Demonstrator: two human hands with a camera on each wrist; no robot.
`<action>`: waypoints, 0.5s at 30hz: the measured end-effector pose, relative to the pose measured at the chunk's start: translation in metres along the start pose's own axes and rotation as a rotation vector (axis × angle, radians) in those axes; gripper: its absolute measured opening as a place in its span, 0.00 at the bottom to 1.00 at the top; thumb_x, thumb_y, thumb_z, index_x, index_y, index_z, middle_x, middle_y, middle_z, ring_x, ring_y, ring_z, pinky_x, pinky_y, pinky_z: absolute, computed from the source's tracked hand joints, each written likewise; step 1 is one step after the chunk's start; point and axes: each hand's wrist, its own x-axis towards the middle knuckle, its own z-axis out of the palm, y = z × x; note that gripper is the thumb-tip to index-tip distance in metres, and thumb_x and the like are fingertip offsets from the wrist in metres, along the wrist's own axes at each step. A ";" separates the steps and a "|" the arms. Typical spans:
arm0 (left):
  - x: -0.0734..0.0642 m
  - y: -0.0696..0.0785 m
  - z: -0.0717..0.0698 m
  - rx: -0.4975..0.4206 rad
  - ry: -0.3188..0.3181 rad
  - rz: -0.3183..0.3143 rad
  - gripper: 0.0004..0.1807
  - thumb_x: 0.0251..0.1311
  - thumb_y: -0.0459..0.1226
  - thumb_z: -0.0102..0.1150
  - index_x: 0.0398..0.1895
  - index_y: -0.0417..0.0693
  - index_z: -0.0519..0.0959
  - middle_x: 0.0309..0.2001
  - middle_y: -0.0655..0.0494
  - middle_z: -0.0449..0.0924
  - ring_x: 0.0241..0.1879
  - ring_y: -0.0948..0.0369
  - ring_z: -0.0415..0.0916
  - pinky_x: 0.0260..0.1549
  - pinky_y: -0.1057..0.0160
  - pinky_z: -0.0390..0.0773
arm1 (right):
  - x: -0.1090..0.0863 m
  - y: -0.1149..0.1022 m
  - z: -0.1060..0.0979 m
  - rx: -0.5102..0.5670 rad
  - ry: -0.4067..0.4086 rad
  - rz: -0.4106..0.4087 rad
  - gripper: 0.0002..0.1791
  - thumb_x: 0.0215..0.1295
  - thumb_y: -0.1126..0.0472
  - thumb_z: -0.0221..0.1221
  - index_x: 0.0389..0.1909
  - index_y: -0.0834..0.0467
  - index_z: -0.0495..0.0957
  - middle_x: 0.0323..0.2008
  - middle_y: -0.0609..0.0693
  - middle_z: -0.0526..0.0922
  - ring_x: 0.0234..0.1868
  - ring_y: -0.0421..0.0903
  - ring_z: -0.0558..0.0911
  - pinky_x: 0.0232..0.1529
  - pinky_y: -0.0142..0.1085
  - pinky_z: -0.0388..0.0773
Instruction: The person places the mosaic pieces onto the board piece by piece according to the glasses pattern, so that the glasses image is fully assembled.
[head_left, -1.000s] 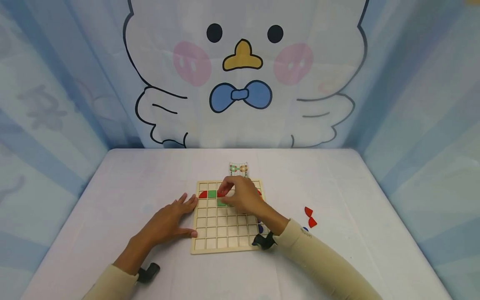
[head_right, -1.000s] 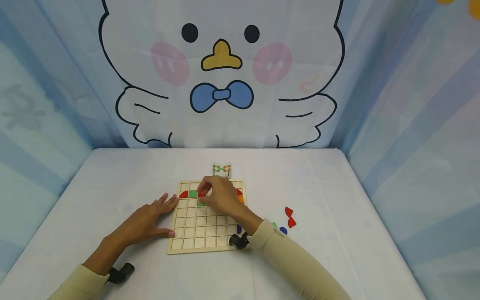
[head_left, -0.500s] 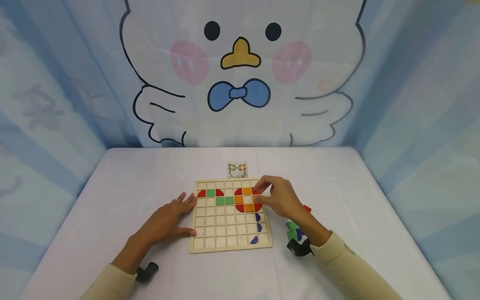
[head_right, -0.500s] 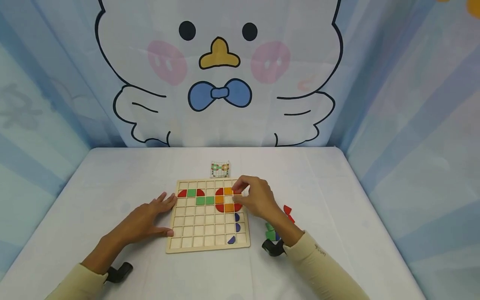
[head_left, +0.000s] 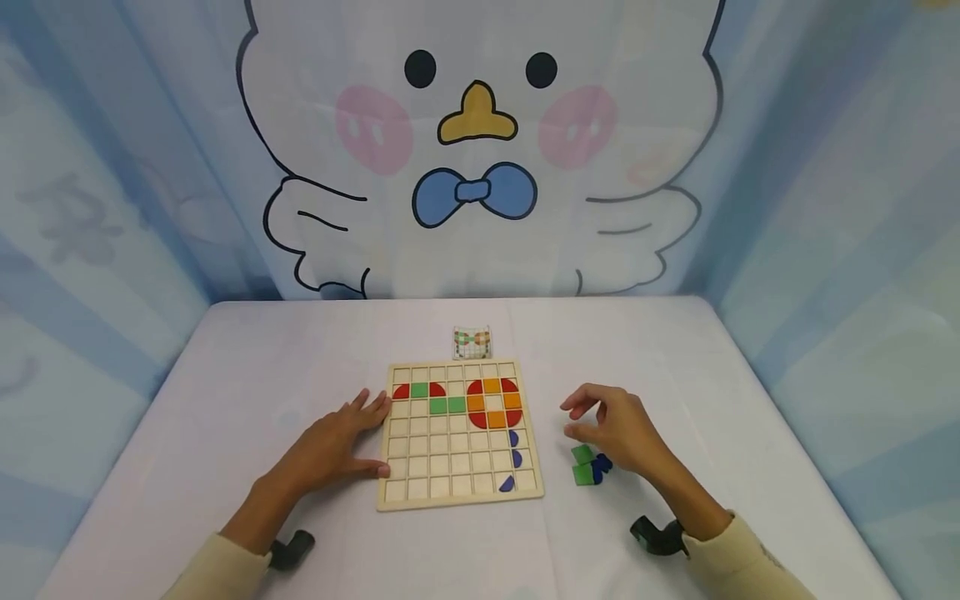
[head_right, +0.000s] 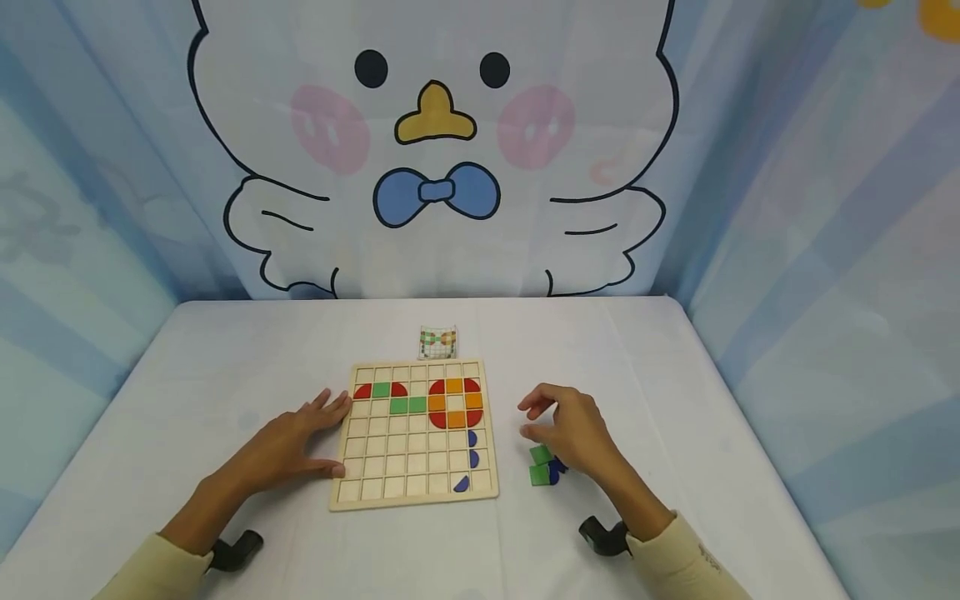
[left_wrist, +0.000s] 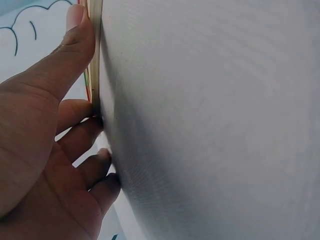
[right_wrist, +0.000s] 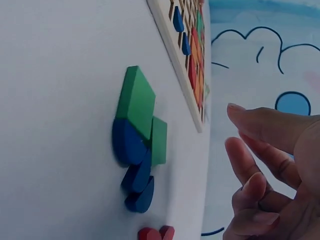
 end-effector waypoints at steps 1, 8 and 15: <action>0.000 -0.001 0.001 -0.001 0.000 -0.001 0.59 0.50 0.57 0.81 0.83 0.49 0.61 0.83 0.46 0.59 0.82 0.36 0.55 0.75 0.30 0.63 | -0.002 0.003 -0.001 -0.008 -0.007 0.006 0.14 0.61 0.61 0.76 0.47 0.52 0.88 0.38 0.46 0.87 0.35 0.47 0.73 0.32 0.33 0.72; 0.000 -0.003 0.002 -0.002 0.002 0.004 0.60 0.49 0.58 0.80 0.83 0.49 0.62 0.83 0.46 0.60 0.81 0.33 0.56 0.74 0.29 0.63 | -0.013 0.019 -0.001 -0.095 -0.072 0.016 0.16 0.54 0.60 0.80 0.43 0.49 0.89 0.35 0.43 0.85 0.37 0.45 0.75 0.39 0.36 0.71; 0.000 -0.003 0.001 -0.003 0.001 0.005 0.60 0.49 0.58 0.81 0.83 0.49 0.62 0.83 0.48 0.60 0.83 0.36 0.54 0.74 0.29 0.64 | -0.017 0.025 0.004 -0.170 -0.108 0.014 0.14 0.52 0.58 0.81 0.37 0.46 0.87 0.32 0.41 0.82 0.35 0.42 0.76 0.36 0.36 0.71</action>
